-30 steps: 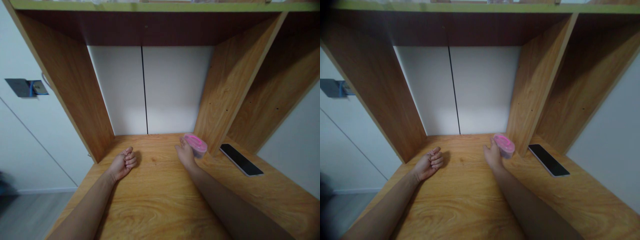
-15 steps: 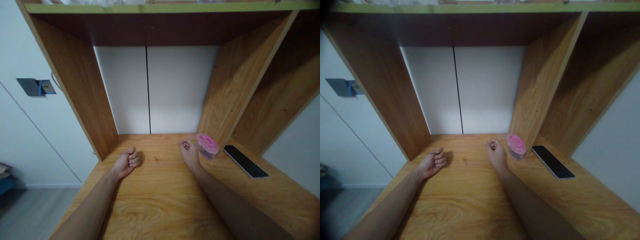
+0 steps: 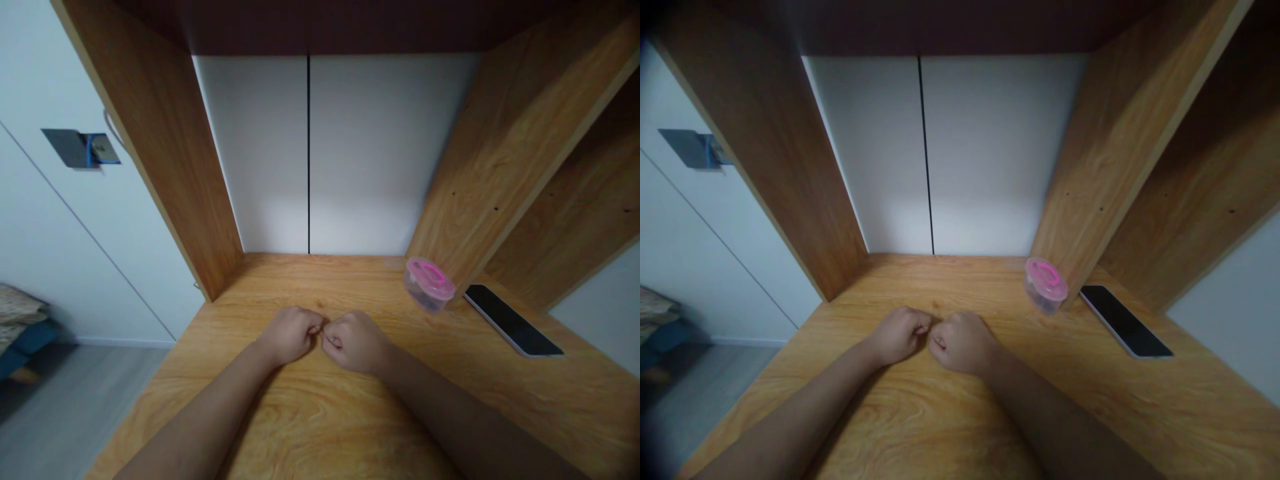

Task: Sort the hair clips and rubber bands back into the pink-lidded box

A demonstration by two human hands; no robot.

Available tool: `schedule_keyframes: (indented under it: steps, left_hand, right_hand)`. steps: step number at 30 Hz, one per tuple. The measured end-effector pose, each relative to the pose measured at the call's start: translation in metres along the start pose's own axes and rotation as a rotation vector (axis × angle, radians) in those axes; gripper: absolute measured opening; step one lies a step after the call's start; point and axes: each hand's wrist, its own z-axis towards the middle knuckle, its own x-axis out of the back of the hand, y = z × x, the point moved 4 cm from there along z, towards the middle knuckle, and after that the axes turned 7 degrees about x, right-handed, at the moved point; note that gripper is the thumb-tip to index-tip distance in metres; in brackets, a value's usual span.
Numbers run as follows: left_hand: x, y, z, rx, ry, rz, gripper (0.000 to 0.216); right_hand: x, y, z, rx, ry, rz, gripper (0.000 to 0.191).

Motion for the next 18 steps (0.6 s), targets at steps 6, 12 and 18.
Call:
schedule_keyframes:
  steps: [6, 12, 18]
  left_hand:
    - [-0.005, 0.016, -0.004, -0.013, -0.028, 0.343, 0.021]
    - [-0.004, 0.017, -0.004, -0.020, -0.022, 0.473, 0.021]
    - [-0.005, 0.017, -0.005, -0.041, -0.012, 0.494, 0.021]
  right_hand:
    - [0.002, 0.002, 0.005, -0.067, -0.131, -0.111, 0.029]
    - [0.002, 0.001, 0.007, -0.078, -0.189, -0.150, 0.031]
    - [0.003, 0.000, 0.008, -0.077, -0.200, -0.169, 0.032]
